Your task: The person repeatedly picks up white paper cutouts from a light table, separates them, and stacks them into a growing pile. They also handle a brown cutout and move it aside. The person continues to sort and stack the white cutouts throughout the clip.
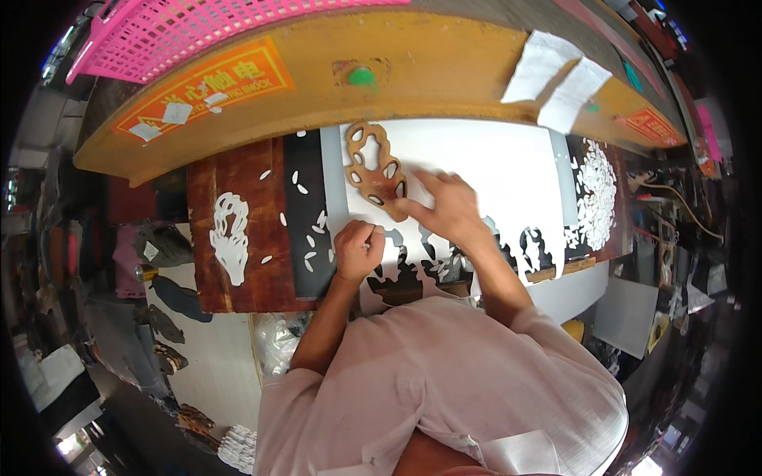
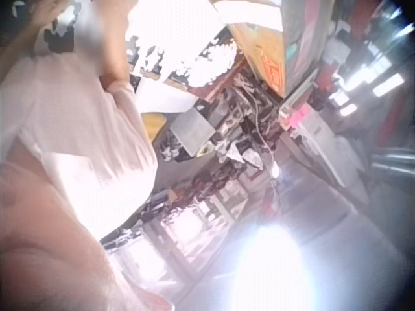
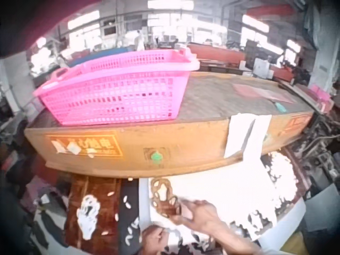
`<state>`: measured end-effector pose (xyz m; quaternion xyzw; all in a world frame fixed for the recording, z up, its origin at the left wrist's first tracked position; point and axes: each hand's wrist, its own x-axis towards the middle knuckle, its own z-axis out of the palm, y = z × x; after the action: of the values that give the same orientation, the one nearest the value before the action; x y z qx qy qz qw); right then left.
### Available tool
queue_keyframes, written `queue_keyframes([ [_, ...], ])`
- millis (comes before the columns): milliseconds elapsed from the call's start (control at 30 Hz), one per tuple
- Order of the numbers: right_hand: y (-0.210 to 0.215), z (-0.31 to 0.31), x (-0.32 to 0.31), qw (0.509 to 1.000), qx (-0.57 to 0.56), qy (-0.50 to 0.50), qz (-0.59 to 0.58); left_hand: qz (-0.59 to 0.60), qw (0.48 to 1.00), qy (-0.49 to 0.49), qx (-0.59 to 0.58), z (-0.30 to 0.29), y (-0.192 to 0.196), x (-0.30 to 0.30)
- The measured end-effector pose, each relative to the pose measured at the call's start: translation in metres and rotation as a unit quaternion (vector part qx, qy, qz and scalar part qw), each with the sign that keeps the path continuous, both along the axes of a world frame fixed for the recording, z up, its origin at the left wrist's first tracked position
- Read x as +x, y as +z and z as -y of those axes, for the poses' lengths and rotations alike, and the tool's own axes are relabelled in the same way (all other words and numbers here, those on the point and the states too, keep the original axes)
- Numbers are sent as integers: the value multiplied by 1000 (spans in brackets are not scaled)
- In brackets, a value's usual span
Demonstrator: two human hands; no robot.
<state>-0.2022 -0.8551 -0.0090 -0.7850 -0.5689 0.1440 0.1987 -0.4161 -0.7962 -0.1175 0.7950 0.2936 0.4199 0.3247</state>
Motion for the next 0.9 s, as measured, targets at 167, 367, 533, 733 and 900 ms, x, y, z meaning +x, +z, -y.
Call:
queue_keyframes([
  [167, -63, -79, -51, 994, -10, 38, 102, -33, 999, -26, 15, -16, -17, 11],
  [367, -72, -82, -19, 989, 76, 12, -127, -83, 995, -41, 46, -16, -14, 10],
  [533, -36, -66, 84, 862, 8, -66, -502, -107, 993, -33, 47, -15, -11, 12],
  [733, -61, -42, 83, 985, 61, -52, -150, -104, 993, -22, 48, -15, -11, 16],
  [900, -88, -42, 57, 999, 37, 17, 27, -126, 990, -13, 66, -18, -12, 19],
])
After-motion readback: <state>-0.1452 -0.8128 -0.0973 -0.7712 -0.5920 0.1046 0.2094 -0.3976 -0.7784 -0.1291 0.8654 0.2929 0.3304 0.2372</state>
